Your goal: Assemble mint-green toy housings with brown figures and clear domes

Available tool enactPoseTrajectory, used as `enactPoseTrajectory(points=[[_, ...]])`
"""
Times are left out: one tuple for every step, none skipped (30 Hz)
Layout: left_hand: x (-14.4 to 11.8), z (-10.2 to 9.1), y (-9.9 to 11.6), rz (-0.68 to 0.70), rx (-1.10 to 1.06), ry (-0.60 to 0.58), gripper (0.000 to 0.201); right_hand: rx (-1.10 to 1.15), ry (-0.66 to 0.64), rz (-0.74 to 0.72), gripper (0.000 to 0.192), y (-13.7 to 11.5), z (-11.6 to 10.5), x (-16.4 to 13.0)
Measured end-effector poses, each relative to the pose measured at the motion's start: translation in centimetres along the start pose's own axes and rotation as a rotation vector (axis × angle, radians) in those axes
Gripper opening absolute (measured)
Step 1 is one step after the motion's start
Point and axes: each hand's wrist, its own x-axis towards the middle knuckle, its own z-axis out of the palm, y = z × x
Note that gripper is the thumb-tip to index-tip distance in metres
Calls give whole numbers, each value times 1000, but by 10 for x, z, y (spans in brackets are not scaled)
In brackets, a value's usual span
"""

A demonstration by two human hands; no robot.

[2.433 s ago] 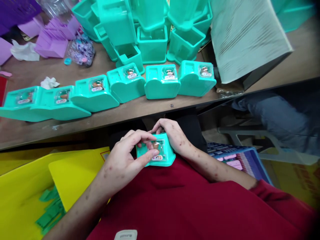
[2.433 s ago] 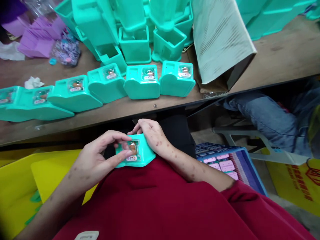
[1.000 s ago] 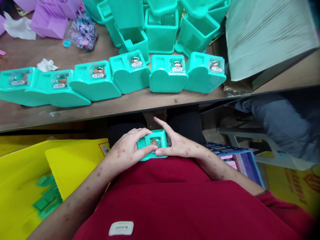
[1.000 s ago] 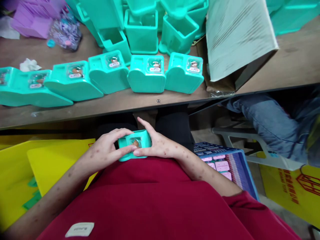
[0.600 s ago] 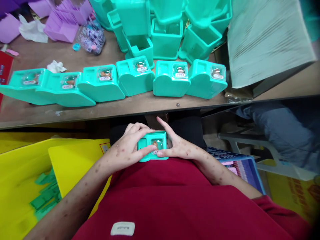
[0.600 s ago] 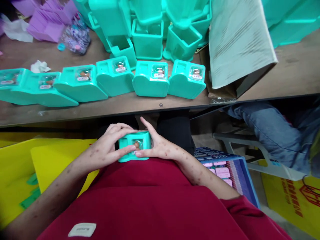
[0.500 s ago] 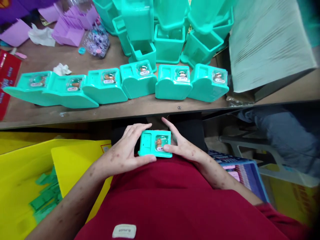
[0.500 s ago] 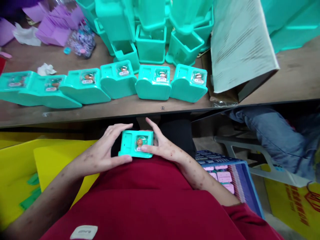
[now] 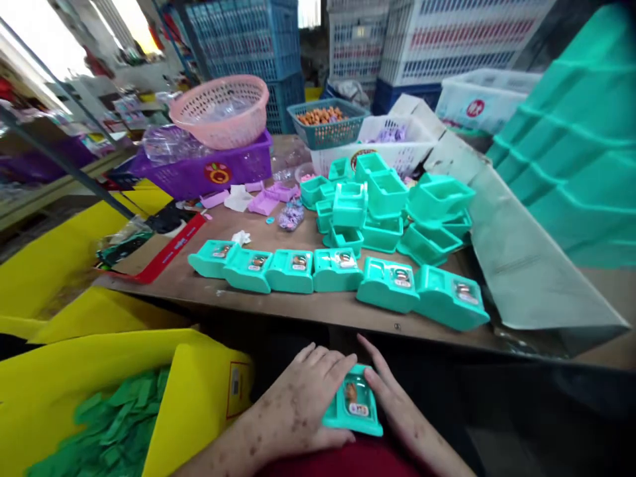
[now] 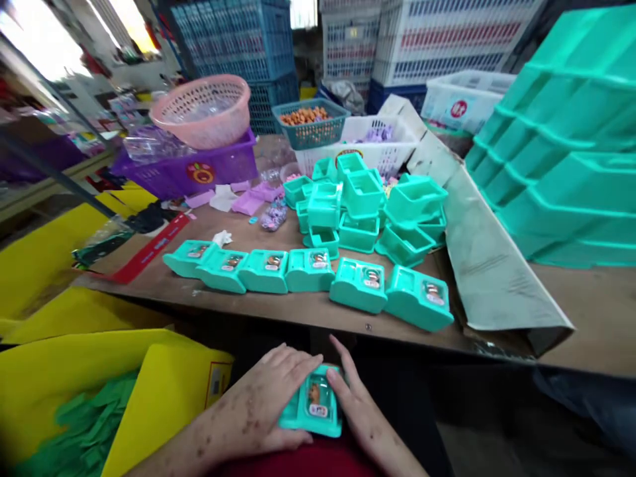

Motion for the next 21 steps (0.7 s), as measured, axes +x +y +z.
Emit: enactPoseTrajectory(points=[[-2,4,-4,4,5,1,104,5,-2,17,92,1,1,1],[-4,8,-7,9,10,2,102,6,-8,29,92,2,1,1],[-6,11,-10,15,12,4,101,-1,-16,32,94,3,2,2],[-7,13,-12,19,13,7,99,-19,-24,28,97,4,2,4],[-9,14,-13,23,15,13,97,-47,-29,23,99,5,1,5],[-11,15,-13,24,17,20,96,-83,-40,20,101,4,1,6],[-12,14,-12,21,22,22,94,-122,-56,19,102,3,0,6],[-13,13,-10,17,29,19,94,-154,-76,20,101,1,-1,5],[-14,12,-6,12,35,13,93,-173,-104,21,100,-2,-2,2],[-14,11,-2,8,37,9,94,-174,-124,18,99,-6,-2,-1],[-14,10,2,5,34,12,95,-160,-138,10,98,-10,-3,-5],[-14,10,6,2,28,18,96,-135,-141,-2,97,-13,-3,-10],[-13,11,8,-6,20,25,98,-106,-132,-12,96,-15,-2,-14],[-11,12,8,-20,14,30,101,-75,-121,-17,94,-15,-1,-16],[-9,14,6,-36,12,25,104,-48,-114,-20,93,-14,-1,-16],[-6,17,2,-49,16,11,107,-29,-112,-26,91,-11,0,-14],[-3,20,-4,-57,25,-10,110,-19,-112,-36,89,-8,0,-11],[1,24,-12,-56,39,-30,112,-27,-116,-69,86,-5,-1,-6],[4,28,-20,-47,57,-41,114,-52,-111,-129,82,-3,-2,-3],[6,31,-27,-32,77,-37,114,-90,-115,-200,79,-2,-3,0],[8,35,-35,-14,97,-21,115,-123,-114,-264,76,-2,-3,0]])
